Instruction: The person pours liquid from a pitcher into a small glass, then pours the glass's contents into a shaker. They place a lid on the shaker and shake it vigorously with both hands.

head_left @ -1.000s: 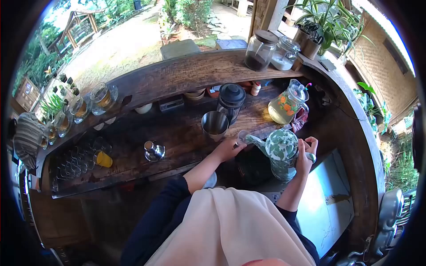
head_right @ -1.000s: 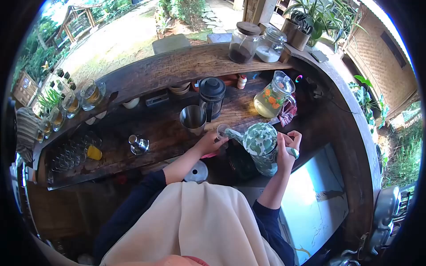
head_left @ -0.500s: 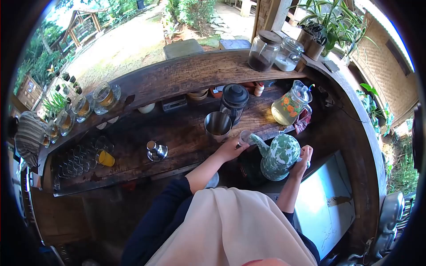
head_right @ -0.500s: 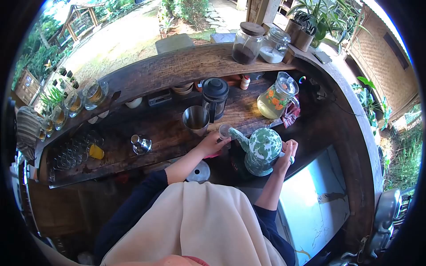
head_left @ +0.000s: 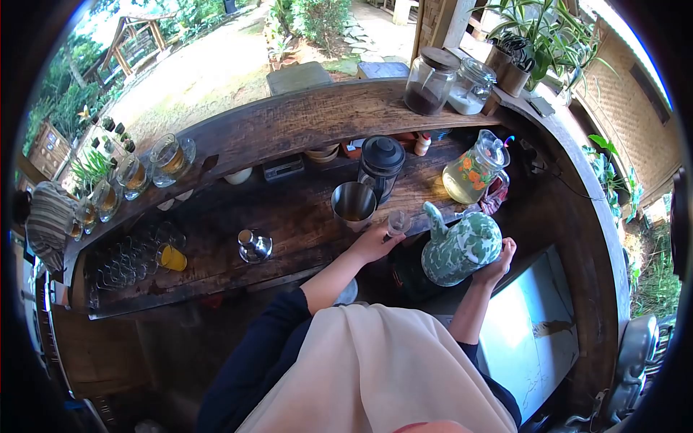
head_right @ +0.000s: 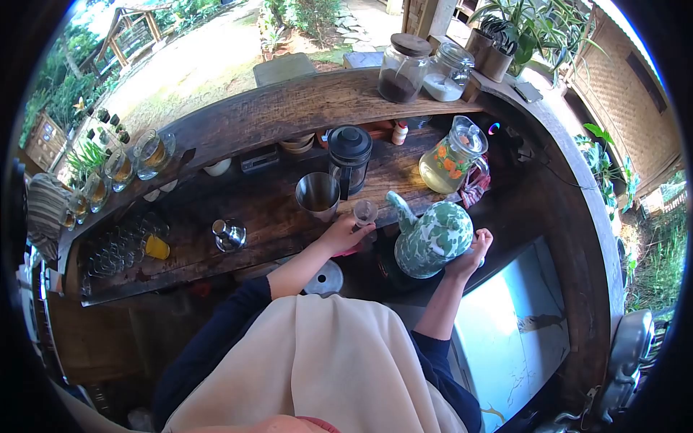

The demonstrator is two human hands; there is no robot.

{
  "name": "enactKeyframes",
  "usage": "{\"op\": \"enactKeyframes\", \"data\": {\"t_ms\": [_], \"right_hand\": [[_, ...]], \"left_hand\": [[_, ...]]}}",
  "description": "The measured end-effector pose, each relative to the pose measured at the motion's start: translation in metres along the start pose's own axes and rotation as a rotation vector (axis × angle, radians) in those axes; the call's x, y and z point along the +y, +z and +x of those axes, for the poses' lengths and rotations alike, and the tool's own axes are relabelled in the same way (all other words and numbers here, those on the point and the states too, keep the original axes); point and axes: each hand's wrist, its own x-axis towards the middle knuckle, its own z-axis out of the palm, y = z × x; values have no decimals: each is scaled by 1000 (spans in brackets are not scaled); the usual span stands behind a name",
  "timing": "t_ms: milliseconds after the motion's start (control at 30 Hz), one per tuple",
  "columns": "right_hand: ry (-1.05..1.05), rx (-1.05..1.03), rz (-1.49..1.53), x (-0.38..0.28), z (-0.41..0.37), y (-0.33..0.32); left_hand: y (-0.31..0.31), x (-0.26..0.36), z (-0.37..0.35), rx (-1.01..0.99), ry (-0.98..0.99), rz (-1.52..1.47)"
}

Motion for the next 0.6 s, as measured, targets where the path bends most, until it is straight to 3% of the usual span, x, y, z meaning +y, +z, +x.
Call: {"op": "enactKeyframes", "data": {"t_ms": [200, 300, 467, 600], "right_hand": [[-35, 25, 83, 10, 18, 3], [-32, 90, 109, 13, 26, 16], [-66, 161, 92, 27, 37, 31], [-77, 166, 85, 45, 44, 39]], "left_hand": [[2, -5, -1, 20, -1, 31], [-2, 0, 0, -85, -74, 31], [-4, 14, -2, 40, -20, 9], [-6, 17, 0, 22, -4, -24]]}}
